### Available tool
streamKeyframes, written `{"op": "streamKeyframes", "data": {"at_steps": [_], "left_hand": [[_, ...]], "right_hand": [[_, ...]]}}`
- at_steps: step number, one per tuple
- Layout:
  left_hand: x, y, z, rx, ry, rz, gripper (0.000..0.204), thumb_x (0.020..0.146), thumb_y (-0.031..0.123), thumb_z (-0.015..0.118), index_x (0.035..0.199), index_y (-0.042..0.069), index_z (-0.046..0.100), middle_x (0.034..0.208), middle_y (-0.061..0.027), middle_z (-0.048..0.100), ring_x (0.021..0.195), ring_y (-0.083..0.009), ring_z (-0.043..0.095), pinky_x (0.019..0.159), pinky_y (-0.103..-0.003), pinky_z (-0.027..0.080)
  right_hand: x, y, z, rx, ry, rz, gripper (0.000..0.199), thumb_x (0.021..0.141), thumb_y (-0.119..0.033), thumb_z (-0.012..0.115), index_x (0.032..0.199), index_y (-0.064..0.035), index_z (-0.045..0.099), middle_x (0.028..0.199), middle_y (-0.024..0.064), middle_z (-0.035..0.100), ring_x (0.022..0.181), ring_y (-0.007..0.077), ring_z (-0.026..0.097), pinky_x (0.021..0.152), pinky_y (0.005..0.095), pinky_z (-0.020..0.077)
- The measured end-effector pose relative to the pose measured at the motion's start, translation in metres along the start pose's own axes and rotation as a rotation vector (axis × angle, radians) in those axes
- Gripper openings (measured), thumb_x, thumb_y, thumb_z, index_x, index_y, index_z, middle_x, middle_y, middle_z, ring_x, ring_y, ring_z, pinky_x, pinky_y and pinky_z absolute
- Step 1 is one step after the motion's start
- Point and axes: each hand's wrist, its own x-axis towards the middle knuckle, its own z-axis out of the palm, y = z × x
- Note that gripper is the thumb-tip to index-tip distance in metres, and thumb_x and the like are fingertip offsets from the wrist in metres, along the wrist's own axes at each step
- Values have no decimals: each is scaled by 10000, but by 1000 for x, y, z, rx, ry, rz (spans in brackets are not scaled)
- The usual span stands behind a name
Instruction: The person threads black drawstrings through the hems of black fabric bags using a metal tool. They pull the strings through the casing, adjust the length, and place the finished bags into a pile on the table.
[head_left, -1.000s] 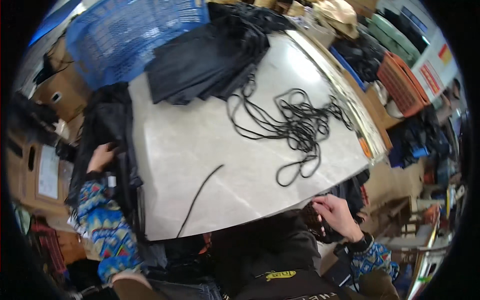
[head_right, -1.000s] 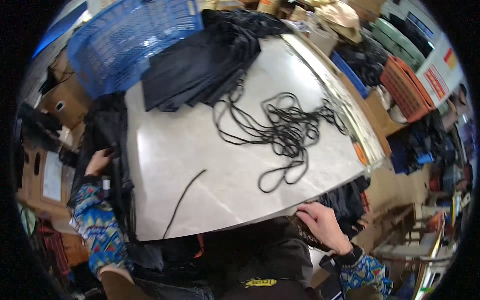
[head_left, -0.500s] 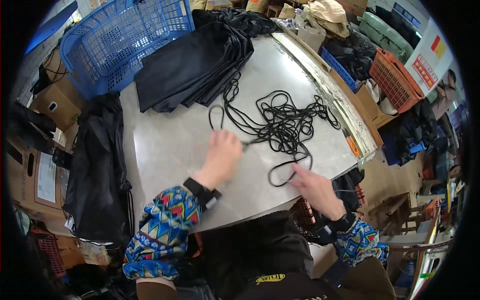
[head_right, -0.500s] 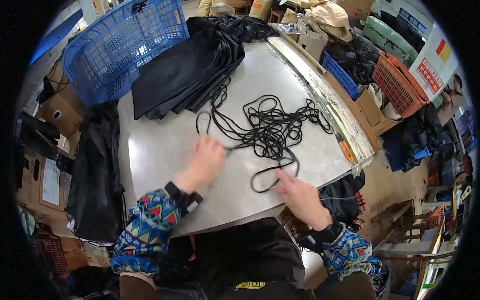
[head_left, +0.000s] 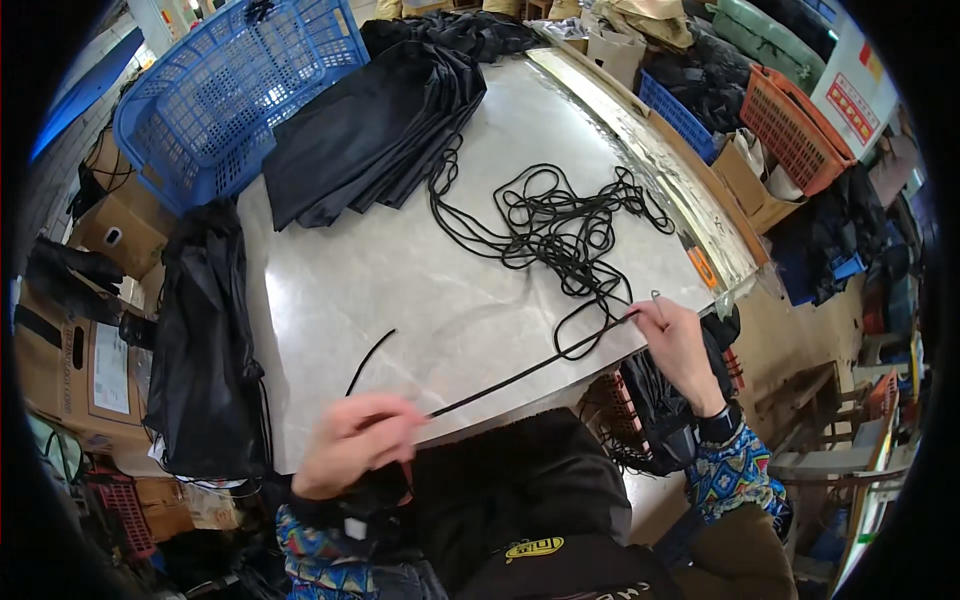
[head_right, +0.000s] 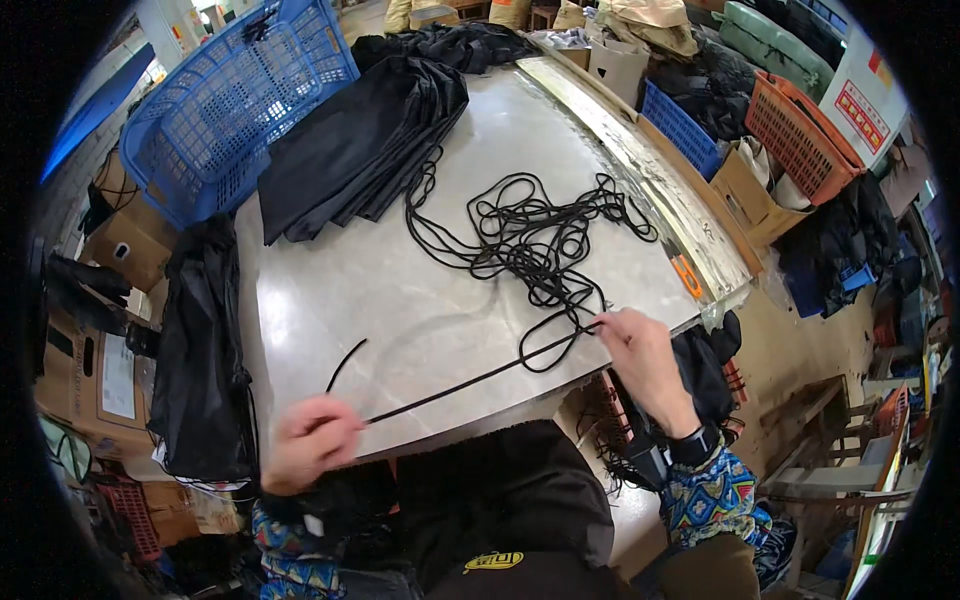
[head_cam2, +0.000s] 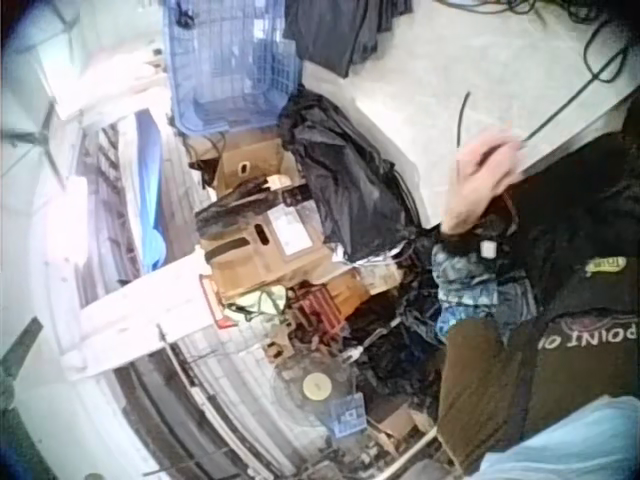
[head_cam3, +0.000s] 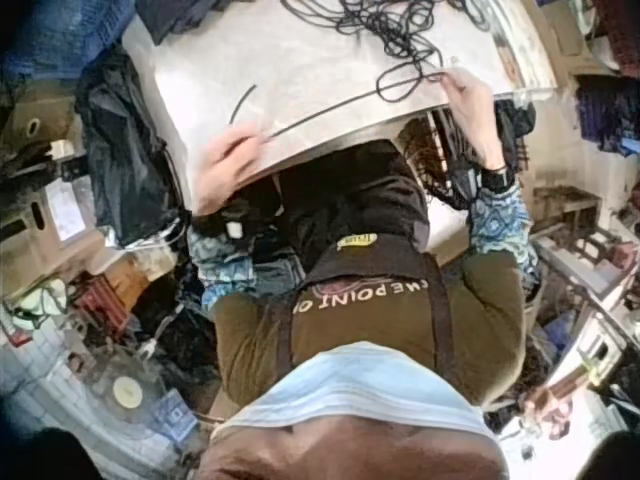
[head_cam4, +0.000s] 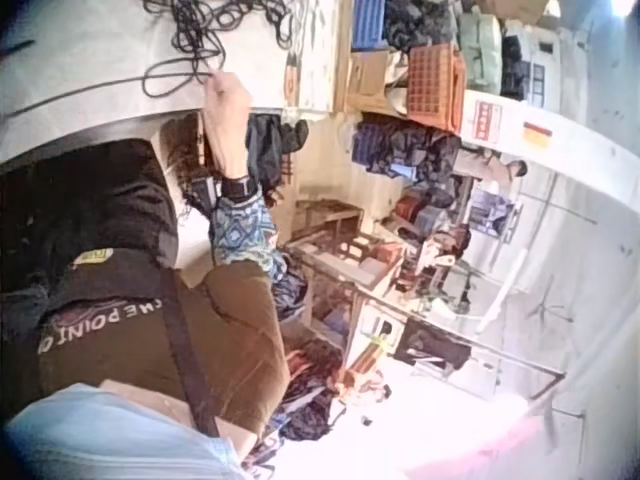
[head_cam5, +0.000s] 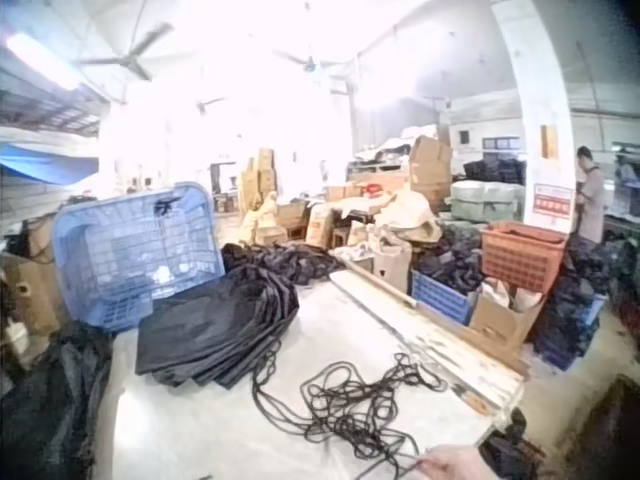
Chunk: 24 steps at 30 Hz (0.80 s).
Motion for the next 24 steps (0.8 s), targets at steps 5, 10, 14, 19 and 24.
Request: {"op": "streamKeyframes", "data": {"at_steps": [5, 10, 14, 19, 24], "left_hand": [[-51, -25, -46, -1030, -495, 884, 52, 856, -6, 526, 859, -33, 570, 611, -142, 585, 395, -159, 488, 342, -277, 338], [-74, -15, -17, -1290, -480, 1176, 92, 883, 56, 523, 879, -28, 560, 650, -137, 623, 383, -130, 500, 331, -240, 358], [-27, -13, 44, -320, -208, 309, 197, 913, 54, 535, 1076, -40, 592, 771, -101, 641, 503, -86, 494, 421, -214, 353], [-23, -5, 53, -395, -121, 0, 233, 921, 32, 496, 1118, -47, 596, 761, -104, 626, 538, -72, 473, 478, -205, 365], [-102, -58, -38, -1034, -55, 856, 245, 973, 225, 400, 936, 11, 514, 621, -80, 536, 424, -137, 445, 412, -259, 335]], "right_hand": [[14, 22, -4, -200, 209, -110, 92, 831, -30, 565, 868, 25, 629, 748, 204, 566, 678, 360, 567, 609, 387, 435], [11, 9, -18, -173, 12, -51, 331, 810, -18, 563, 1140, -16, 586, 639, 171, 540, 557, 287, 551, 535, 352, 421], [-22, -80, 0, 379, -707, -286, 582, 854, -125, 661, 1380, -98, 412, 649, 23, 548, 580, 78, 448, 544, 249, 405], [-32, -93, -4, 523, -770, -136, 182, 937, -162, 553, 887, -20, 656, 748, 46, 614, 701, 82, 534, 661, 235, 447], [-3, -15, -32, 523, 45, 155, 202, 953, -169, 534, 864, -1, 603, 746, -60, 525, 677, 41, 429, 591, 218, 353]]}}
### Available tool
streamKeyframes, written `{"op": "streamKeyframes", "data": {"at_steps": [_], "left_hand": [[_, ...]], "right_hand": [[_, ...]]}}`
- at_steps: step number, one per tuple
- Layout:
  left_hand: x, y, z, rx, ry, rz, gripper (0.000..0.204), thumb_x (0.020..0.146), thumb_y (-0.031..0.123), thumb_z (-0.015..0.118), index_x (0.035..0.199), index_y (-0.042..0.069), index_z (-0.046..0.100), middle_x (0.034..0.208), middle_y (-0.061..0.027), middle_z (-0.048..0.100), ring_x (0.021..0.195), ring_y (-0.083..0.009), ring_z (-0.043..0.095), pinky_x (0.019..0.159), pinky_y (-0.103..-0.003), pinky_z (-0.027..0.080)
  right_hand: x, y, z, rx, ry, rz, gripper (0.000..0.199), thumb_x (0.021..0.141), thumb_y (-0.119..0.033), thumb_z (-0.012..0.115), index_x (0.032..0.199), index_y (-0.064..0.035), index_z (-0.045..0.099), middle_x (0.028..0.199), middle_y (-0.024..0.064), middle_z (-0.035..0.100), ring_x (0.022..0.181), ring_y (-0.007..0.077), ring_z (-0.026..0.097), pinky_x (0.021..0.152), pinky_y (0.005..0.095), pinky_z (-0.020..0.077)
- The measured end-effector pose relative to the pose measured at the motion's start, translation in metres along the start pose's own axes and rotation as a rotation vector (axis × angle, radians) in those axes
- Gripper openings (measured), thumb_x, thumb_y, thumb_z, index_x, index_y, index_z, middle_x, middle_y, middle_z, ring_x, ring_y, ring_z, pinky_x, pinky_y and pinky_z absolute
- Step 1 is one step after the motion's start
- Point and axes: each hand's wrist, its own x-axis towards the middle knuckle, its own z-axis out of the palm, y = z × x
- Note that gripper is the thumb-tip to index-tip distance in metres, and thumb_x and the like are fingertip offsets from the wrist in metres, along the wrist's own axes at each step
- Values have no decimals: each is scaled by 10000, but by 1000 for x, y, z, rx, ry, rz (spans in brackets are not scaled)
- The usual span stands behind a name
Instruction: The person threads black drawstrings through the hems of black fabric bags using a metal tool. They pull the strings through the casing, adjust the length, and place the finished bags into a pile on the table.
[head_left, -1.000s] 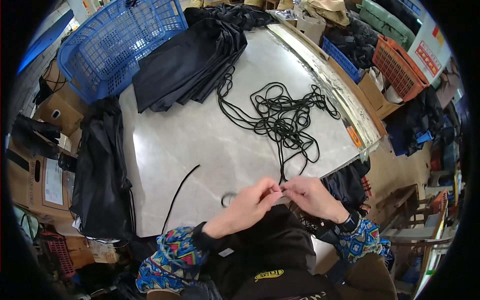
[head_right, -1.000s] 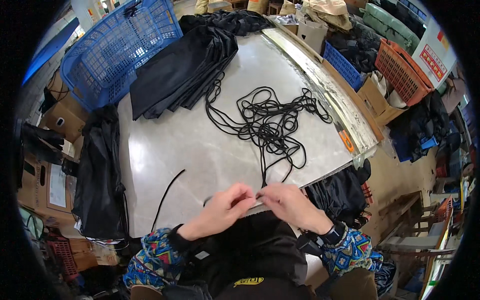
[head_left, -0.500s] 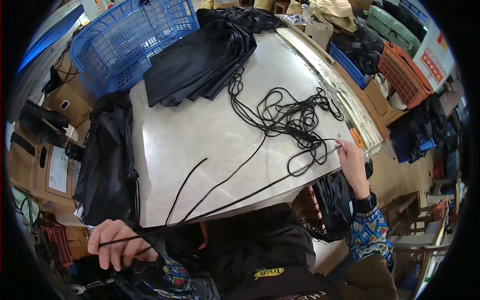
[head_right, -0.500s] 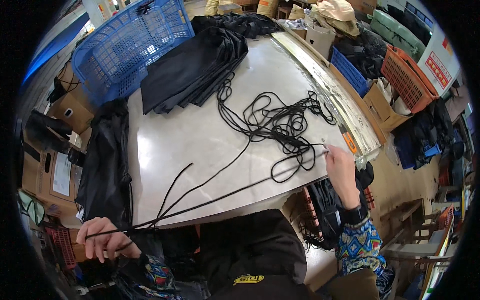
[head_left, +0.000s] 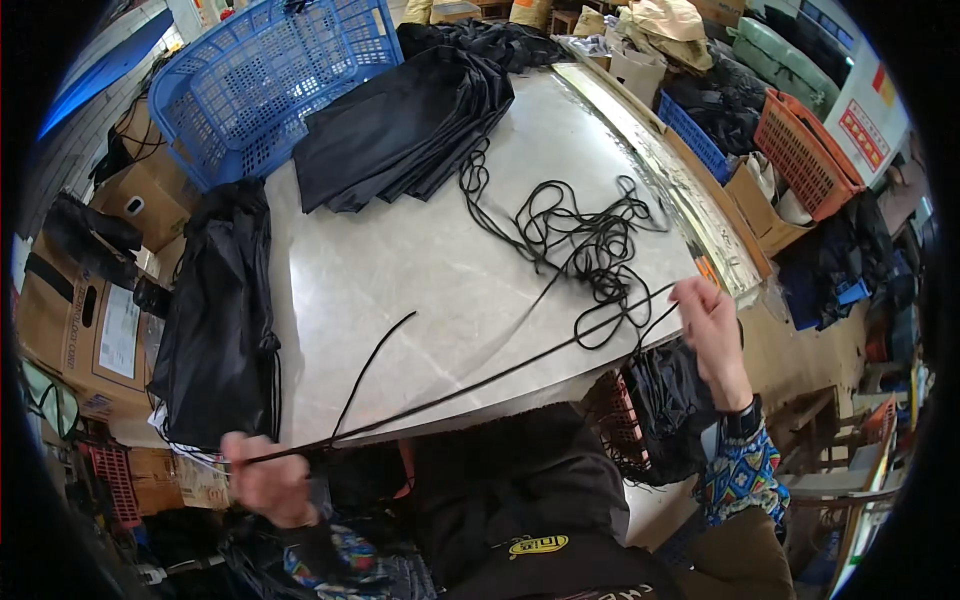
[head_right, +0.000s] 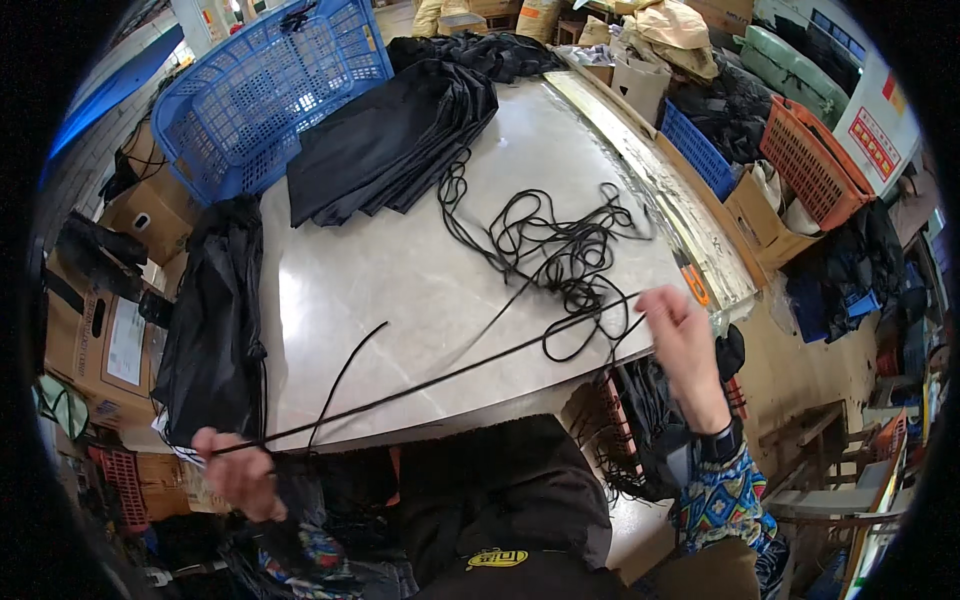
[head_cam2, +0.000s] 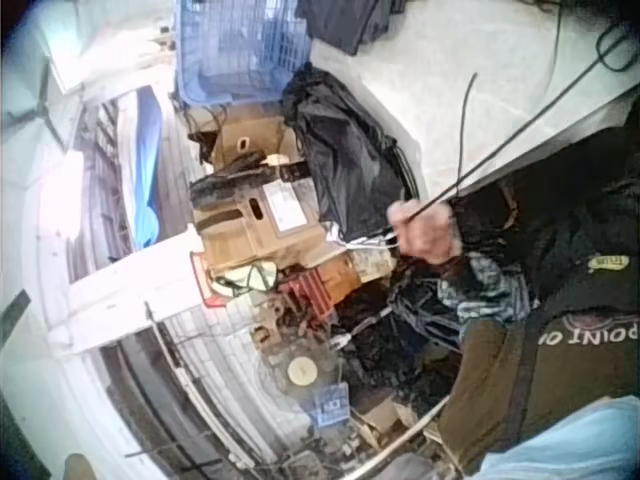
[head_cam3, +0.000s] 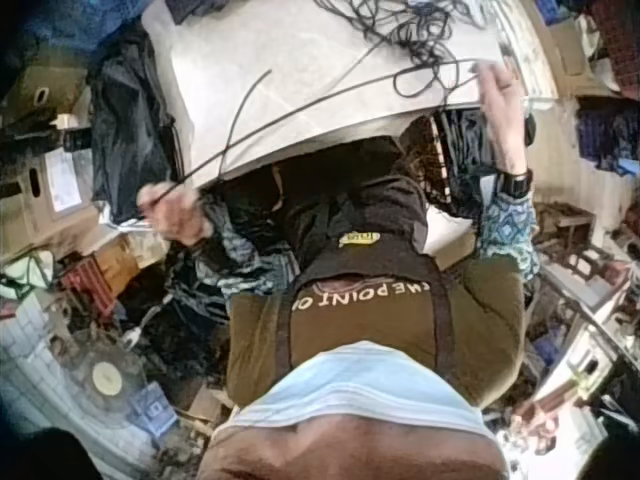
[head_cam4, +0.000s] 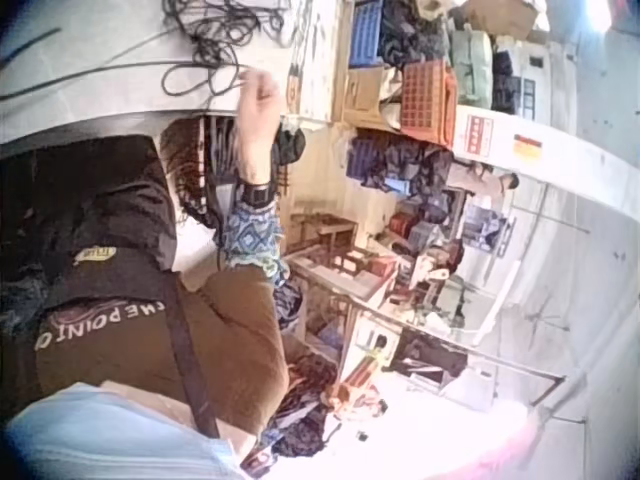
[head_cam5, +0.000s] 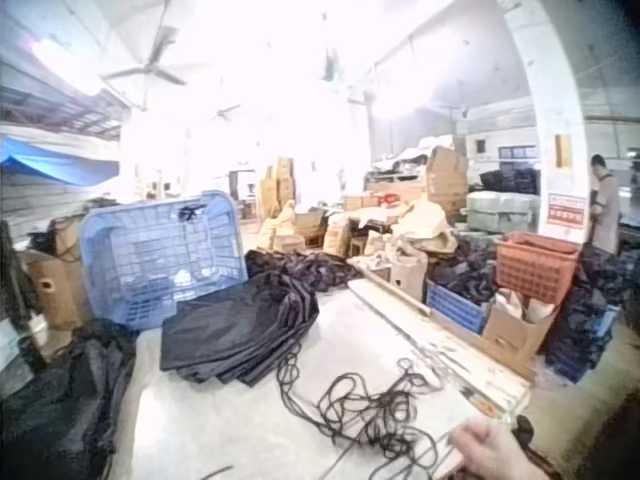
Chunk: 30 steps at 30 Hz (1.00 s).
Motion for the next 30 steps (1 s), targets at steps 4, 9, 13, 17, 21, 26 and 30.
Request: {"op": "streamKeyframes", "data": {"at_steps": [4, 9, 13, 17, 21, 26, 30], "left_hand": [[-9, 2, 2, -369, 85, 62, 233, 935, 168, 473, 758, 34, 545, 553, -50, 489, 388, -96, 392, 384, -231, 285], [46, -112, 56, 719, 15, -881, 235, 937, 97, 533, 1114, -43, 596, 746, -62, 620, 519, -63, 449, 461, -192, 346], [51, -138, 24, 1707, -91, -406, 212, 912, 146, 558, 1026, -25, 609, 762, -114, 652, 604, -217, 596, 539, -333, 450], [54, -146, -33, 2221, 44, -393, 203, 881, 218, 585, 926, 19, 592, 807, -212, 633, 745, -401, 604, 624, -466, 463], [53, -104, -48, 2255, 227, -304, 179, 892, 213, 570, 886, 34, 580, 718, -212, 611, 675, -389, 605, 585, -451, 462], [51, -89, -19, 1646, 270, -392, 160, 892, 156, 617, 904, -3, 602, 662, -42, 589, 587, -107, 544, 542, -265, 432], [59, -140, 28, 1354, 94, -415, 105, 907, 97, 598, 943, -1, 602, 738, 33, 572, 624, -21, 493, 542, -183, 398]], "right_hand": [[5, 5, 14, -264, 102, -151, 170, 928, -148, 565, 870, 10, 586, 616, -44, 426, 584, 53, 376, 529, 232, 344], [-46, -66, 86, -201, -943, -298, 655, 832, -105, 674, 1402, -74, 352, 755, 146, 624, 617, 190, 593, 593, 315, 453], [-10, -19, 104, -703, -560, -560, 563, 846, -191, 630, 1290, 30, 365, 712, 189, 613, 699, 386, 606, 570, 435, 464], [22, 42, 103, -897, -551, -643, 347, 874, -146, 568, 1122, 39, 412, 704, 189, 607, 706, 390, 607, 576, 454, 467], [113, 40, 30, -853, 127, -605, 274, 879, -110, 547, 1104, 12, 449, 719, 217, 602, 709, 405, 605, 598, 457, 474], [46, -25, 57, -711, -261, -358, 559, 835, -75, 610, 1337, -26, 370, 776, 215, 626, 708, 348, 640, 603, 414, 485], [-21, -63, 109, -241, -1019, -265, 417, 877, -222, 642, 1227, -52, 493, 664, 127, 561, 573, 205, 556, 553, 323, 455]]}}
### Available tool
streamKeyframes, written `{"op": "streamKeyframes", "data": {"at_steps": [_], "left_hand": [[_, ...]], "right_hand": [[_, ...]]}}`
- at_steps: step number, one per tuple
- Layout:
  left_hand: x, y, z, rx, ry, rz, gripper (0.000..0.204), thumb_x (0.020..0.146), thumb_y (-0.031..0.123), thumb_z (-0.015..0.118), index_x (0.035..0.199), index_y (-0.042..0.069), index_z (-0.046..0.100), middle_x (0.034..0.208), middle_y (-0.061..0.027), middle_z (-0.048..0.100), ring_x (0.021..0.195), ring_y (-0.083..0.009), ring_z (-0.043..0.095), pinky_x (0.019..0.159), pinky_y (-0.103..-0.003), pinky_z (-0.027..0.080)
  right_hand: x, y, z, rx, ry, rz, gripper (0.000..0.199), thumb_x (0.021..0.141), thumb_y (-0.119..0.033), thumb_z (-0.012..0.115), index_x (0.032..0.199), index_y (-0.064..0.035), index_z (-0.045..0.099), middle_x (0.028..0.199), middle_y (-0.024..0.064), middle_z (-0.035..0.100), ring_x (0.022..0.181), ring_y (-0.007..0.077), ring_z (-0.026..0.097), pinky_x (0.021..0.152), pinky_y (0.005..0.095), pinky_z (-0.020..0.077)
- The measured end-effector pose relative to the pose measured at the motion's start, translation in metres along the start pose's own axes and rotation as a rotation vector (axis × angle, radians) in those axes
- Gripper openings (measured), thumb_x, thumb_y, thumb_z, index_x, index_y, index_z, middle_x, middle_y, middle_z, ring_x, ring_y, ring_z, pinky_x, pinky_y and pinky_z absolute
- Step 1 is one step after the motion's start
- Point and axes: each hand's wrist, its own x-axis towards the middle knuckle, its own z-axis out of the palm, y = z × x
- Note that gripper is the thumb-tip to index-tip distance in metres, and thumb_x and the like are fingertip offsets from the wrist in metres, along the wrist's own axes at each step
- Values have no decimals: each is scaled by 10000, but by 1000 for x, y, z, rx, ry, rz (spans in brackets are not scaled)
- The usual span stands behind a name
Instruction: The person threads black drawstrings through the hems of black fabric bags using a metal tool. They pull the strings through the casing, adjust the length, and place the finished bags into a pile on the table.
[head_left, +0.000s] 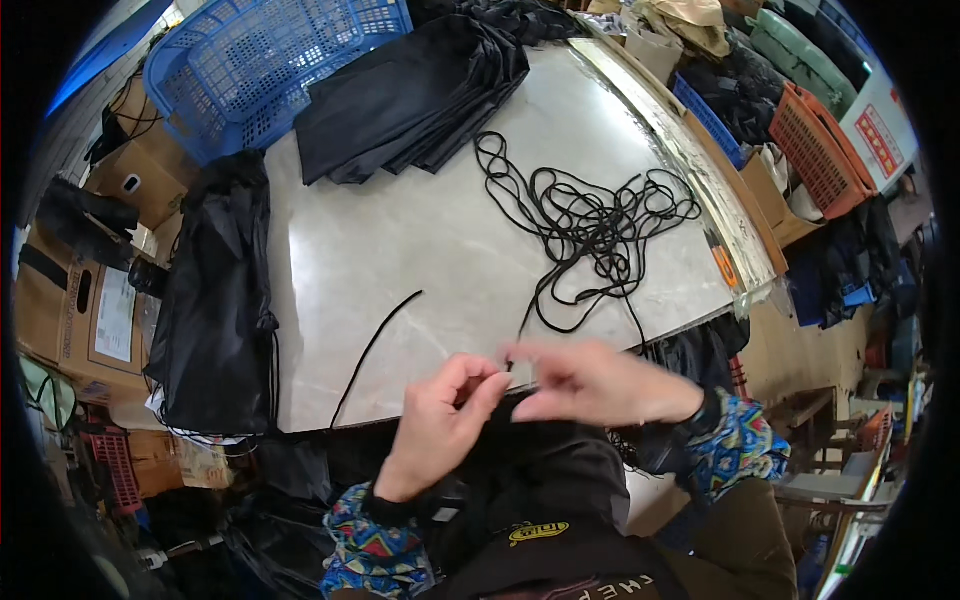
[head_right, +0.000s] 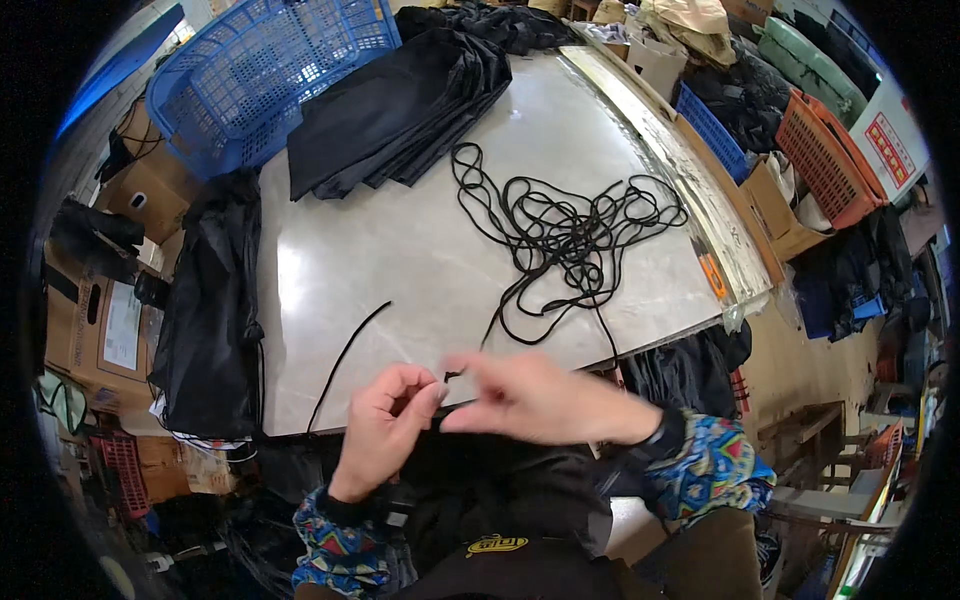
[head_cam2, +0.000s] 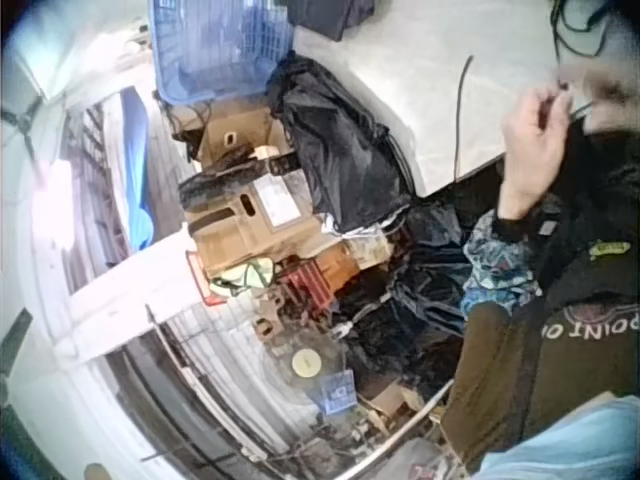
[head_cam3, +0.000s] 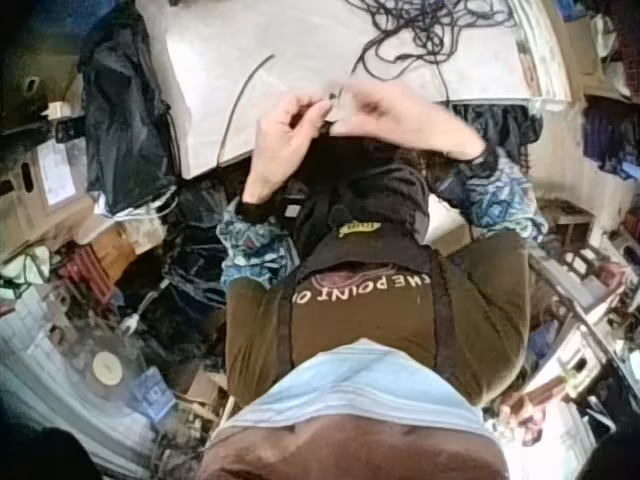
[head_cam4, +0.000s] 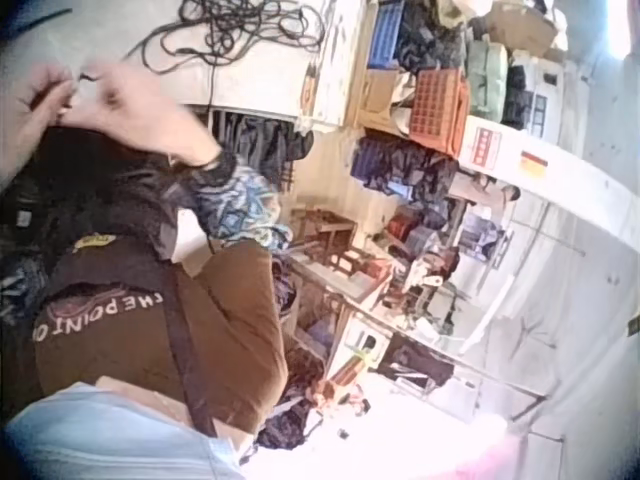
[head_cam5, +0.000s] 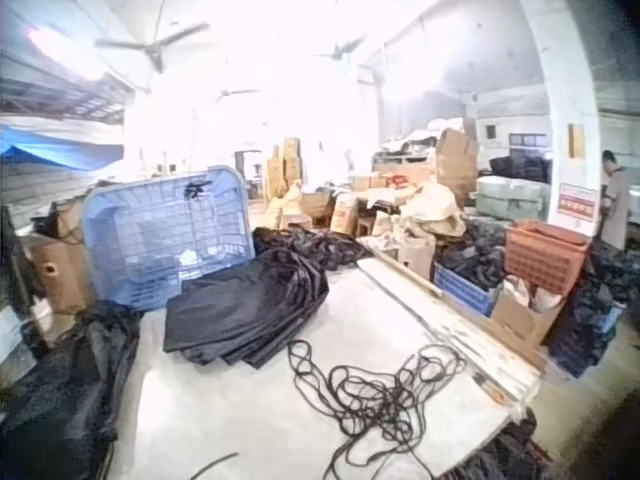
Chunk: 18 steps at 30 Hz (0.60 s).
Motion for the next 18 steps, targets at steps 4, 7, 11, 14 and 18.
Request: {"op": "streamKeyframes", "data": {"at_steps": [4, 7, 11, 14, 18], "left_hand": [[0, 17, -15, -274, 31, -126, 97, 882, 68, 609, 961, 12, 620, 711, 21, 565, 617, -39, 487, 546, -185, 393], [-32, 1, -84, -225, 189, -147, 116, 869, 5, 528, 922, 7, 631, 642, 8, 540, 529, -46, 470, 464, -190, 366], [-48, -39, -157, -1090, 125, 464, 174, 1013, 204, 395, 1020, 38, 443, 515, 16, 307, 362, -53, 226, 343, -213, 200], [-58, -42, -179, -1091, 68, 558, 206, 1025, 204, 356, 1044, 26, 458, 523, 13, 305, 371, -55, 213, 361, -223, 189], [-46, -28, -131, 475, 361, 1, 227, 876, 64, 591, 1082, -34, 600, 889, -69, 619, 811, -172, 602, 718, -269, 485]], "right_hand": [[-9, 21, -9, 155, 234, 71, 195, 921, -213, 577, 973, -32, 628, 727, 76, 596, 652, 125, 546, 628, 261, 452], [-22, 32, -60, 308, 728, 172, 241, 943, -198, 556, 837, 1, 640, 756, -30, 579, 724, 42, 498, 653, 213, 412], [-38, 60, -88, 140, 933, 205, 284, 935, -214, 577, 720, -29, 596, 573, -77, 427, 542, 20, 346, 482, 212, 266], [-40, 69, -91, 217, 901, 228, 258, 920, -229, 600, 746, -41, 634, 571, -87, 426, 524, 12, 341, 476, 201, 260], [-24, 29, -60, 302, 618, 248, 170, 897, -197, 632, 835, -50, 690, 596, -91, 456, 536, -4, 364, 474, 189, 275]]}}
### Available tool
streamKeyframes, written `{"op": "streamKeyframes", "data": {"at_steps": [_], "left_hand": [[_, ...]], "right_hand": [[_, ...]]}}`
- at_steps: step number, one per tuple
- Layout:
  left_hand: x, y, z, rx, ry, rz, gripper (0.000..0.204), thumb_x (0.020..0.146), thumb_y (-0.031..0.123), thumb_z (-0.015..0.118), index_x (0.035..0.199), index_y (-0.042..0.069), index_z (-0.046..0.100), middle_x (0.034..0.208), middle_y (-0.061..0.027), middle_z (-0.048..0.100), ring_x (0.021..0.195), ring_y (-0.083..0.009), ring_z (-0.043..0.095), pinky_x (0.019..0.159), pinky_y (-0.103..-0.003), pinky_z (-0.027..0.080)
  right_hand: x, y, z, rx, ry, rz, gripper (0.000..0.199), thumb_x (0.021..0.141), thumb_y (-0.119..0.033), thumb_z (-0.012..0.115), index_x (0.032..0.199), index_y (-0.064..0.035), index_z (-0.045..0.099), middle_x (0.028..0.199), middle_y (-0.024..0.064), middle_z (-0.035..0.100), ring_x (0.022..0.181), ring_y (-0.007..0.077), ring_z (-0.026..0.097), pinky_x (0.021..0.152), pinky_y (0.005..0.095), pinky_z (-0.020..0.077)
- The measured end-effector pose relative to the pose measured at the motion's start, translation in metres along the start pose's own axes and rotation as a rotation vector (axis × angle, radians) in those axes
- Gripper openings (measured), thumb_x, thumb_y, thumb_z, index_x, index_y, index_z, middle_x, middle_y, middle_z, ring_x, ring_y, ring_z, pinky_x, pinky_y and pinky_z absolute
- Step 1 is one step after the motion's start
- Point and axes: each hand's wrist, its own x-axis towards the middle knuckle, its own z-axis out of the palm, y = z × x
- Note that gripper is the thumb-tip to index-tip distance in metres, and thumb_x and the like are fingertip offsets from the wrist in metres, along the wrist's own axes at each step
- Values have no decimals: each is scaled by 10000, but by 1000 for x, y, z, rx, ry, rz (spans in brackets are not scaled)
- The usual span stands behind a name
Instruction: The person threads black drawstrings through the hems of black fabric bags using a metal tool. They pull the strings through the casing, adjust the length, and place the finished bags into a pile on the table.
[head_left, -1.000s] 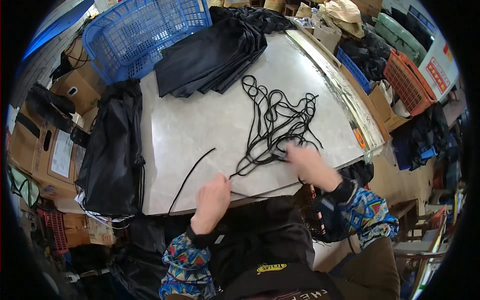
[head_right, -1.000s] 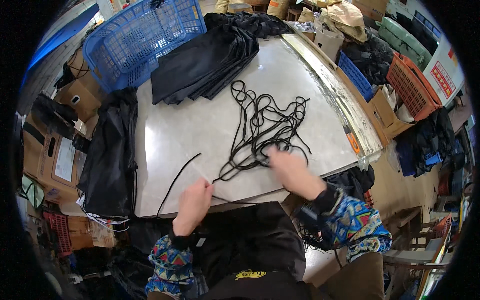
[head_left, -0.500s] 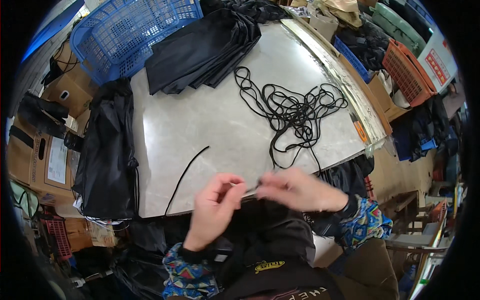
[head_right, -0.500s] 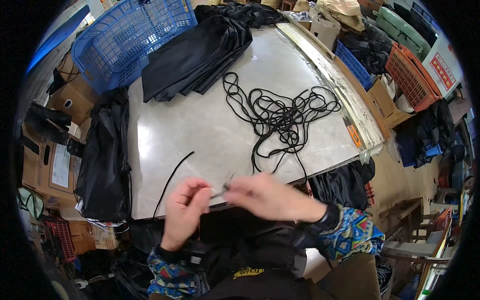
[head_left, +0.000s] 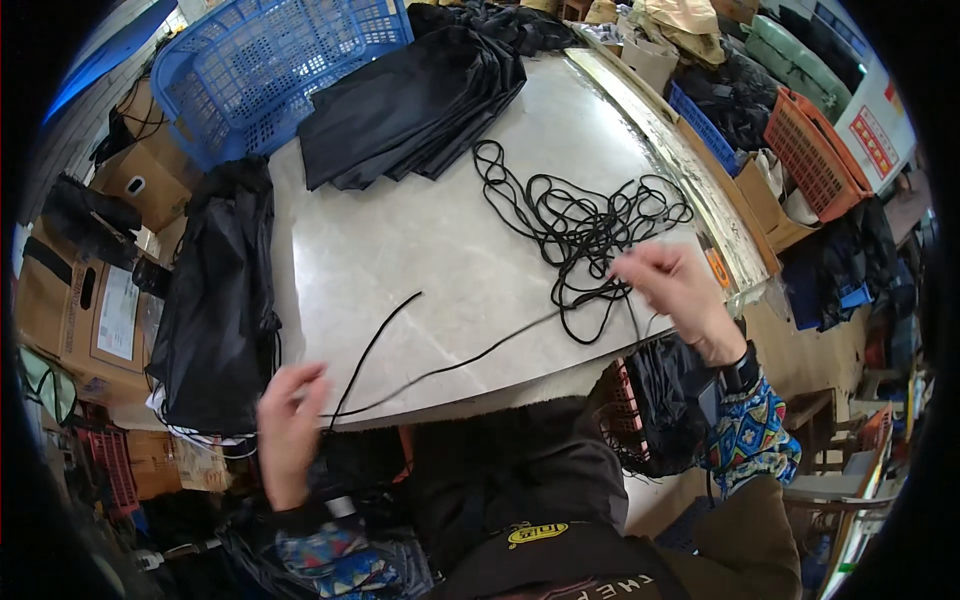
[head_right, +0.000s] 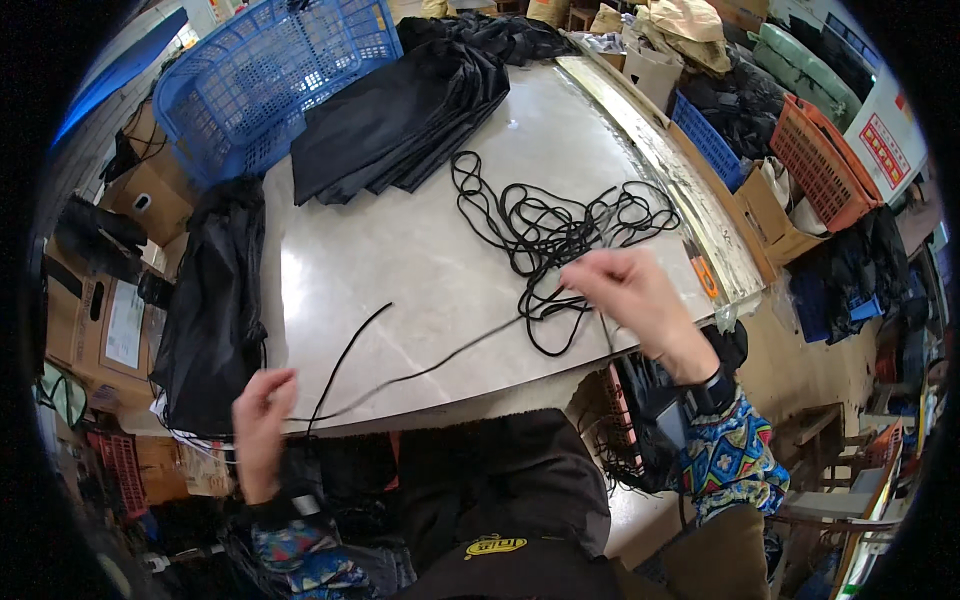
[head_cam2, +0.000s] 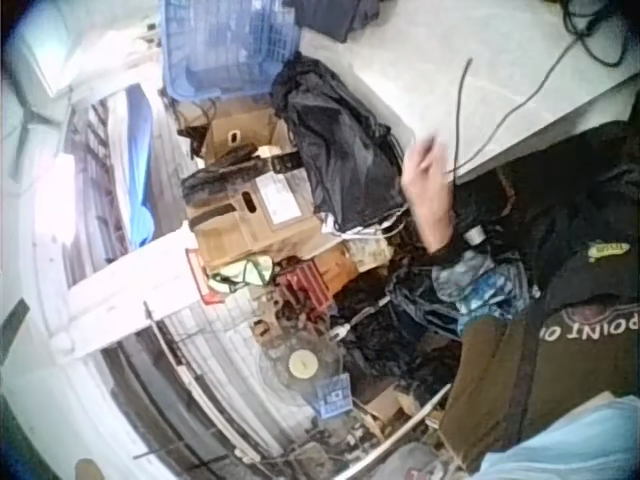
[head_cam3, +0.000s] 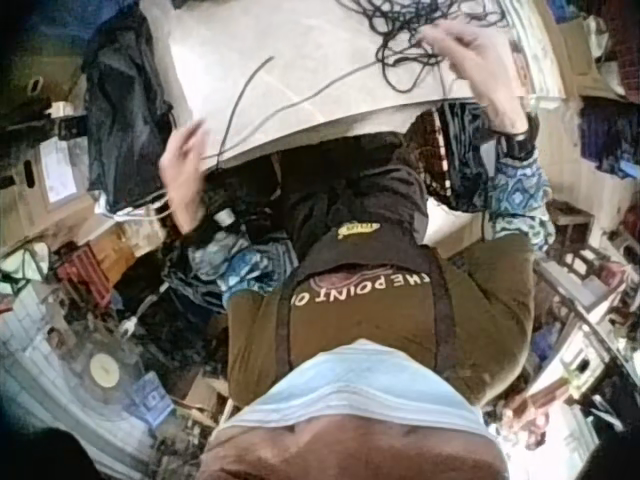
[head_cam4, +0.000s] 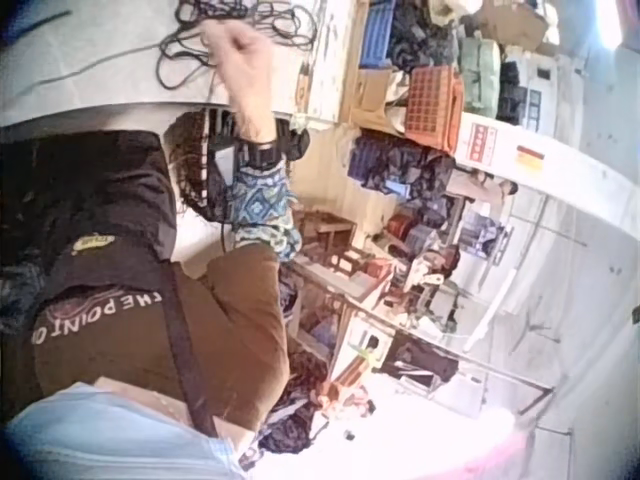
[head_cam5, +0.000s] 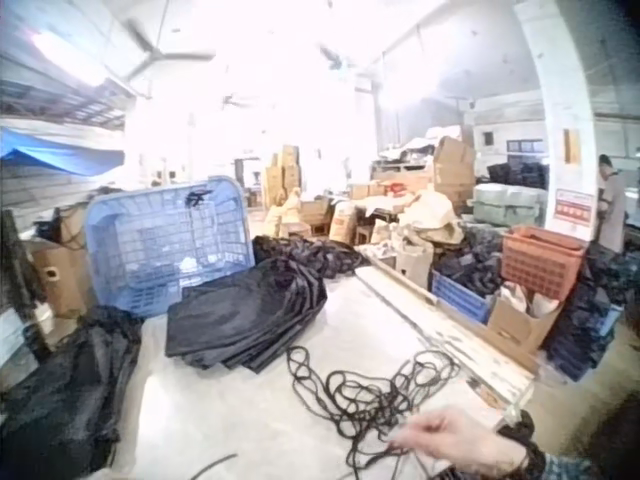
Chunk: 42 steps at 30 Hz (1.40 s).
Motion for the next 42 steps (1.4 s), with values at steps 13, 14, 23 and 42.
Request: {"op": "streamKeyframes", "data": {"at_steps": [13, 14, 23, 42], "left_hand": [[5, 72, 105, -1189, -279, -270, 215, 963, 156, 511, 983, -41, 595, 554, 71, 372, 448, -19, 285, 413, -204, 214], [5, 69, 101, -1242, -256, -282, 220, 964, 164, 515, 988, -40, 592, 552, 69, 373, 442, -24, 282, 415, -206, 214], [-10, 99, 157, -1482, -219, -284, 236, 971, 151, 489, 1109, -6, 597, 1159, -101, 573, 1076, -168, 529, 952, -307, 386], [-26, 92, 134, -1059, -156, -332, 176, 911, 89, 595, 1038, -26, 638, 842, -55, 653, 547, -29, 461, 462, -173, 338]], "right_hand": [[2, 9, 17, 24, 102, -126, 202, 901, -179, 621, 833, 0, 682, 601, -61, 517, 569, 13, 422, 505, 204, 342], [4, 10, 10, 20, 105, -46, 213, 889, -176, 634, 838, 27, 675, 608, -34, 540, 567, 17, 433, 512, 205, 365], [-32, -3, 88, 216, -414, -61, 204, 897, -161, 630, 1007, 11, 636, 717, -14, 563, 659, 29, 448, 575, 214, 383], [-65, 24, 95, -131, -220, -200, 237, 975, -131, 482, 1155, -19, 588, 586, 0, 466, 552, 73, 438, 533, 227, 398]]}}
